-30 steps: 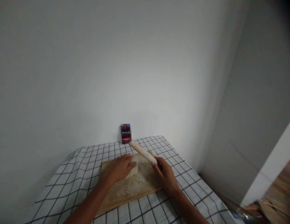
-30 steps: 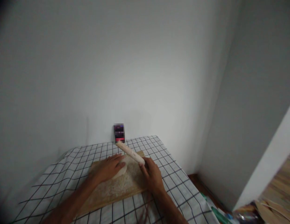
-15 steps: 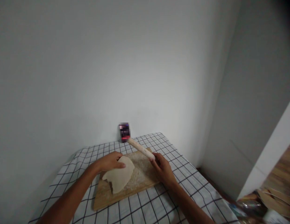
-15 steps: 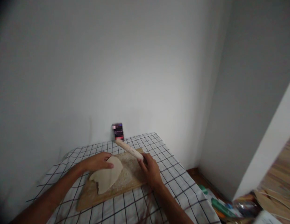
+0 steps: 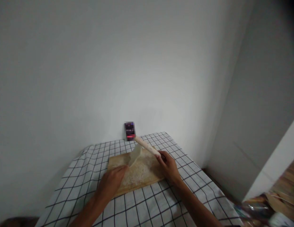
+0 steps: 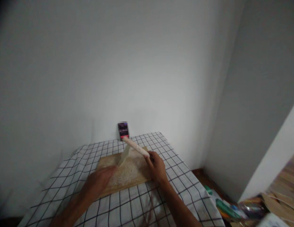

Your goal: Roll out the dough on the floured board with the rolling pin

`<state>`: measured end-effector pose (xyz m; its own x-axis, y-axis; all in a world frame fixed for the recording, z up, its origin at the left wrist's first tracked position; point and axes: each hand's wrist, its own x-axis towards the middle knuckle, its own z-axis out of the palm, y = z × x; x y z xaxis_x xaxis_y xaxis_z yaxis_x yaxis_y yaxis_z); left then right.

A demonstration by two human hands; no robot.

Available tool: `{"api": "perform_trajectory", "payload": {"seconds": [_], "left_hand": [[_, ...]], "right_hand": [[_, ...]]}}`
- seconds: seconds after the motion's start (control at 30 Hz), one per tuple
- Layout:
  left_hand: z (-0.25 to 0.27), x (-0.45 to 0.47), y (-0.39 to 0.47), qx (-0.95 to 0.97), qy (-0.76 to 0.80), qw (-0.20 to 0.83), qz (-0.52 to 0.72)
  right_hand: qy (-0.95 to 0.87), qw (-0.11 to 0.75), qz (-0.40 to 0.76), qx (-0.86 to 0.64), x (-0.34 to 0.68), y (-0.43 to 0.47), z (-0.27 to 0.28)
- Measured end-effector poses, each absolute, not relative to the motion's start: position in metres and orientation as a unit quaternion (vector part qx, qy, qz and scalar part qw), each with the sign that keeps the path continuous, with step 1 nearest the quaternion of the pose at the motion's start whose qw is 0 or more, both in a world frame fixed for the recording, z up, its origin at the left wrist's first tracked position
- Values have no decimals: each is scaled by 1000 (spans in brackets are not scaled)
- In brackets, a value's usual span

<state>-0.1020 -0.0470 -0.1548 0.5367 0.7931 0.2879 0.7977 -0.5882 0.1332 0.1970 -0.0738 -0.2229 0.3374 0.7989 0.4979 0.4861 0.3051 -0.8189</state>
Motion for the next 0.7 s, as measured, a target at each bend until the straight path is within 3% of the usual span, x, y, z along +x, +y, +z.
{"api": "perform_trajectory", "payload": {"seconds": [0.1,0.23,0.37,0.53,0.7], "left_hand": [[-171,-108,-45,-874,-462,-8,-150],[-147,-87,-24,-854,-494,-37,-160],[-139,-32,0,-882,-428,-81,-179],[-168,31,18,-911,-391,-54,-116],[-170,16,18,-924,-349,-89,-130]], "right_hand": [[-526,612,144,-573,199,-74,-220],[-498,646,156,-557,199,-77,-213],[-482,668,150,-546,197,-77,-209],[-476,667,150,-553,199,-75,-212],[-478,659,156,-559,200,-75,-213]]}}
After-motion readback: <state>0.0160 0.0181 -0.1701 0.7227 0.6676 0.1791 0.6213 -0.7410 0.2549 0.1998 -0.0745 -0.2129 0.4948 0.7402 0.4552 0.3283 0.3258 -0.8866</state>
